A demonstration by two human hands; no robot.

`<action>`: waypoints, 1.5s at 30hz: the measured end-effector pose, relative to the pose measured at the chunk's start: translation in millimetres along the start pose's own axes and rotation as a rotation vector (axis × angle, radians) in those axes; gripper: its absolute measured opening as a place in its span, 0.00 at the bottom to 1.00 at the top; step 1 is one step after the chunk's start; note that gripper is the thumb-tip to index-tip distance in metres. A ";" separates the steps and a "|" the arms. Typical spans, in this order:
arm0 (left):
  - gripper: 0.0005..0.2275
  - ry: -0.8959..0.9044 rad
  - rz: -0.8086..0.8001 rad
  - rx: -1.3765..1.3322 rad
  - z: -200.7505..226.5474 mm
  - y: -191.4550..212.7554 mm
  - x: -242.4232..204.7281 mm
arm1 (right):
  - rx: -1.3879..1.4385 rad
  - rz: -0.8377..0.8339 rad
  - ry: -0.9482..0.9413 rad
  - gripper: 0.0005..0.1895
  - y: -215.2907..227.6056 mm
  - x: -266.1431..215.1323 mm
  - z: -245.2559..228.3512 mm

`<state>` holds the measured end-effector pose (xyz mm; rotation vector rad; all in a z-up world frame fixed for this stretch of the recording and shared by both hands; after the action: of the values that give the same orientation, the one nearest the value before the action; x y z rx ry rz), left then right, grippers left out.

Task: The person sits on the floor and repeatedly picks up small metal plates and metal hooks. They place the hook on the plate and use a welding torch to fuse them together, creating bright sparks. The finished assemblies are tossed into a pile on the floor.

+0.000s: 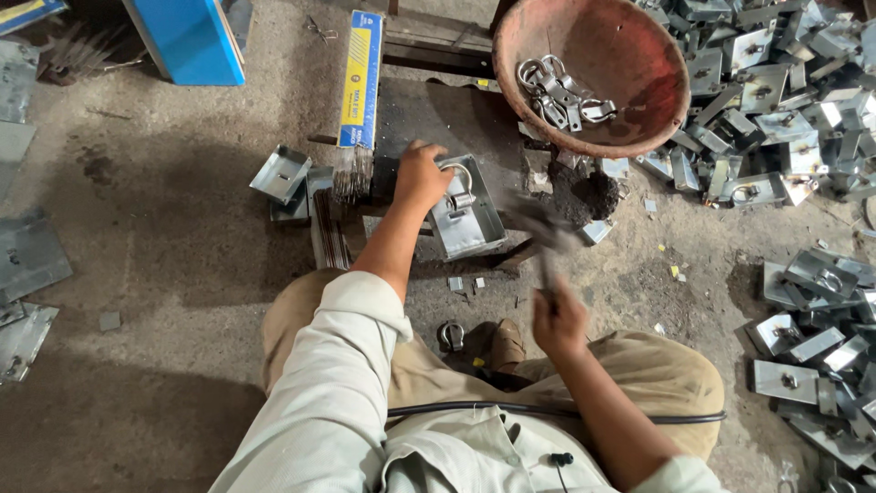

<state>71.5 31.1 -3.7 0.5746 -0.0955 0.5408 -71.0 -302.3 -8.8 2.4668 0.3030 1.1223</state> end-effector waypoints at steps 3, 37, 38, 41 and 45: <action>0.07 0.199 -0.117 -0.027 -16.7 -5.6 -3.0 | -0.117 -0.180 -0.277 0.21 -25.3 -4.7 17.4; 0.15 -0.076 -0.114 0.281 4.0 -8.0 1.8 | -0.371 -0.183 -0.546 0.30 61.9 59.6 122.6; 0.13 -0.021 -0.098 0.263 -1.8 -11.3 9.2 | -0.293 -0.191 -0.581 0.29 76.9 61.2 109.0; 0.07 0.098 -0.016 0.228 -12.3 -23.6 17.8 | -0.361 -0.176 -0.674 0.29 140.0 52.9 84.0; 0.08 0.003 0.216 0.248 -3.7 -27.0 5.7 | -0.537 -0.098 -0.761 0.33 238.3 -14.5 116.8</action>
<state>89.9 16.6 -18.8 0.8108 -0.0886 0.7695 14.4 -552.2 20.1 2.1531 -0.1003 0.1299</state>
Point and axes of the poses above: each hand's wrist, its own x-axis towards the middle knuckle, its own y-axis out of the back of the hand, z = x × y, the point moved 7 cm from there along x, towards the middle knuckle, and after that the axes turned 9 degrees about y, right-handed, at the moved point
